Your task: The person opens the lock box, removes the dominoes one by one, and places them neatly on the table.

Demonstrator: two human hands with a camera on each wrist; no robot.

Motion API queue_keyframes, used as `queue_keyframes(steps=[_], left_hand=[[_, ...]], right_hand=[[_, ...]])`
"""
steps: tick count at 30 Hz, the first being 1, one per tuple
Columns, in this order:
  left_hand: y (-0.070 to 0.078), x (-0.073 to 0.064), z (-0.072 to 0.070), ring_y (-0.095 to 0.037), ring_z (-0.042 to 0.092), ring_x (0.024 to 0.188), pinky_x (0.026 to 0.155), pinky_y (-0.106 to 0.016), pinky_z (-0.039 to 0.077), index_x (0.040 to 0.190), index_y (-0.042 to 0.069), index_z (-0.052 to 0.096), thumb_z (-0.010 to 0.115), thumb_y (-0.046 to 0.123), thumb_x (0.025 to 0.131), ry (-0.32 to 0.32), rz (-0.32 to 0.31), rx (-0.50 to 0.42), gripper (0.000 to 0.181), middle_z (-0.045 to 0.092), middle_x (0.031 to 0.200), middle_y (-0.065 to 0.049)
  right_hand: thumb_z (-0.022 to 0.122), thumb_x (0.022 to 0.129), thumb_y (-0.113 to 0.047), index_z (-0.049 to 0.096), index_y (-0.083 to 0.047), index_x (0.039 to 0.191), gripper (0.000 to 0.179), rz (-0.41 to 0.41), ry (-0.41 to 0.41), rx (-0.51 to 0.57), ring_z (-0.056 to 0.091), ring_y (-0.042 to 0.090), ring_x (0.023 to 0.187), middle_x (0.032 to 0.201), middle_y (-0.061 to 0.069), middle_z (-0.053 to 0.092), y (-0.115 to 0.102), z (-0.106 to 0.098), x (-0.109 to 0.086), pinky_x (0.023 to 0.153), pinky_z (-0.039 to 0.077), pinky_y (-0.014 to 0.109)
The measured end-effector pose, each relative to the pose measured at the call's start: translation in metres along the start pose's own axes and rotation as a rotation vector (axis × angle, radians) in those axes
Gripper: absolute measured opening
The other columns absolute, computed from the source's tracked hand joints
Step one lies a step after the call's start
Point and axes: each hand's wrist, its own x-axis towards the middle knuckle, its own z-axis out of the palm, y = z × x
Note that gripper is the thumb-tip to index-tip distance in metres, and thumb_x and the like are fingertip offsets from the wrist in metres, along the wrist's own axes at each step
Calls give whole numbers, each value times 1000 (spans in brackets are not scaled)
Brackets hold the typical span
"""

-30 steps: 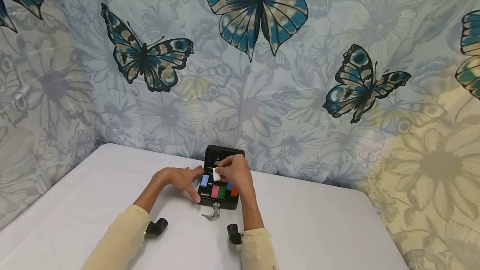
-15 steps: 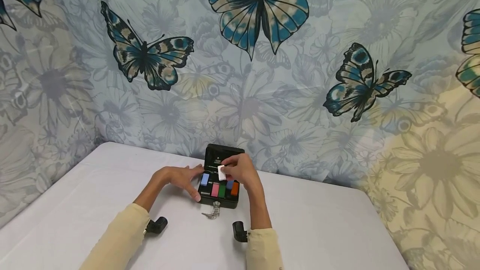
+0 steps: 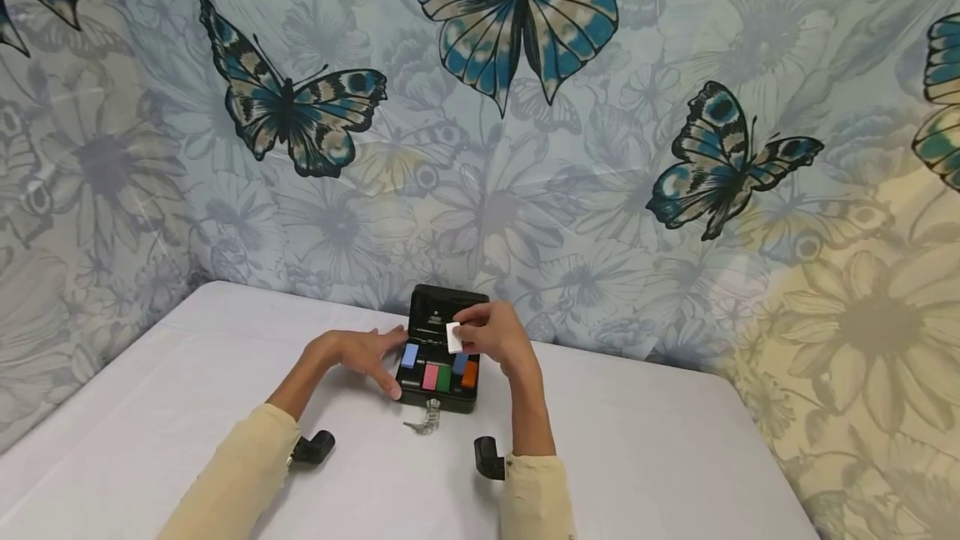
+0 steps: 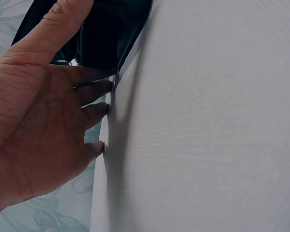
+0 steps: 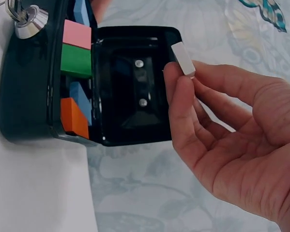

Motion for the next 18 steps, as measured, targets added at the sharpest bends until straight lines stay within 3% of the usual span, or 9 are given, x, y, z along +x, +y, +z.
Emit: queue_keyframes(steps=[18], left_hand=[[-2,2,1,-56,11,160,131,-63,16,167,7,23,86,58,77,3,-11,-11,121,12,177,-18]], right_hand=[[71,96,-4,72,7,120,26,-4,-35,14,73,16,77,109,17,74,5,-20,-5,85,66,40]])
